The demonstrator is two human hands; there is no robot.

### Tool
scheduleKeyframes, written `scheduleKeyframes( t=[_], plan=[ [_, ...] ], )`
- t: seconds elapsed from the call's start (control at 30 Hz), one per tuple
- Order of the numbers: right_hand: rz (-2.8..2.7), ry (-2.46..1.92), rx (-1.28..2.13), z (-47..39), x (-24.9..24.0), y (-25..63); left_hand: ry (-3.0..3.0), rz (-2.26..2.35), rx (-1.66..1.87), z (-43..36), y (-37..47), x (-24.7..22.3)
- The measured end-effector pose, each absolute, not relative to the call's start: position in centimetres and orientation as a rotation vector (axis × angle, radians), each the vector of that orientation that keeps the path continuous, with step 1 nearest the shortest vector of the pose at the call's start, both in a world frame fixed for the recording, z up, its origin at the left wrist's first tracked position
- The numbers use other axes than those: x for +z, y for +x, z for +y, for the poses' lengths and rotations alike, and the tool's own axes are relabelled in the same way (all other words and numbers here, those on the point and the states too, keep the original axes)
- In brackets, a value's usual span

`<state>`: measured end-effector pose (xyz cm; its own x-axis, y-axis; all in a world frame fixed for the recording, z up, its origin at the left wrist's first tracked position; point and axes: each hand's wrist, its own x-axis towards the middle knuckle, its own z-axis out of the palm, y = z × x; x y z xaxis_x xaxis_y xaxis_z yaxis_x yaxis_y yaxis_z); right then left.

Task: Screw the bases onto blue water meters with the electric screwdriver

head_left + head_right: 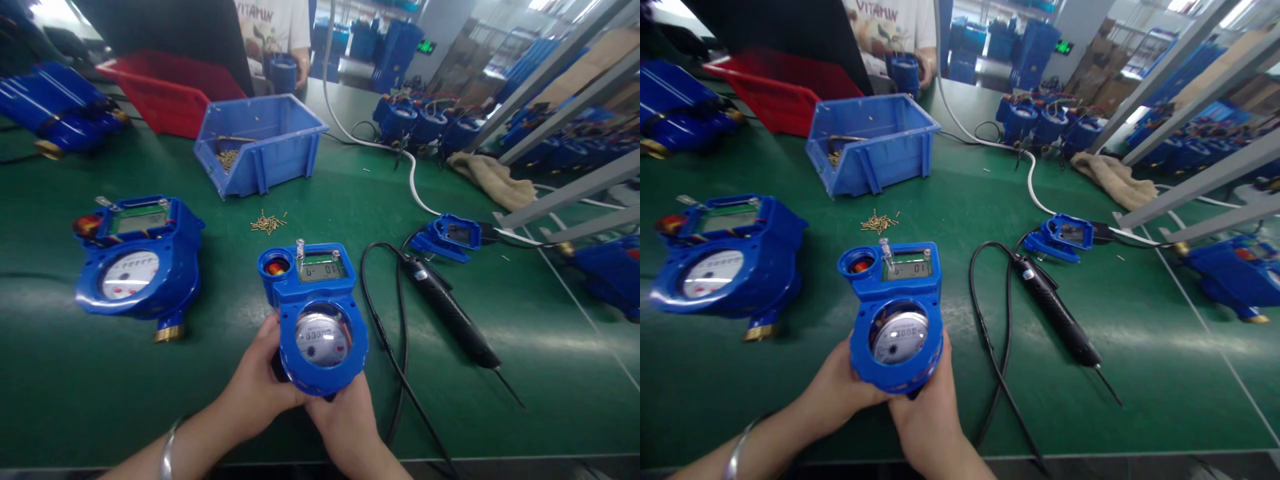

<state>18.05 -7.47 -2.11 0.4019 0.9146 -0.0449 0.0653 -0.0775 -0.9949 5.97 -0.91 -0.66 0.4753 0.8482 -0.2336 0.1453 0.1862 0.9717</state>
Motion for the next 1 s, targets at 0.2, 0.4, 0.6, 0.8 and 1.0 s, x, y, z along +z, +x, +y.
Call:
scheduleKeyframes(
  t=[0.2,0.4,0.6,0.8,1.0],
  plan=[
    [-0.792,-1.444,1.090,-6.3,2.5,24.7,1.388,1.042,0.635,-0.9,6.1,0.9],
    [-0.817,-1.464,1.160,-1.3,5.1,24.2,1.252,0.975,0.644,-1.6,6.1,1.3],
    [-0.754,-1.206,1.373,-1.3,4.2,23.0,0.645,0.851,0.839,-0.8,5.4,1.5],
    [-0.656,-1.088,1.377,-2.7,3.6,22.2,0.631,0.777,0.900,1.9,7.2,2.9],
    [-0.585,-1.077,1.434,-2.4,3.4,23.2,0.597,0.596,0.834,2.4,8.2,1.1]
  ],
)
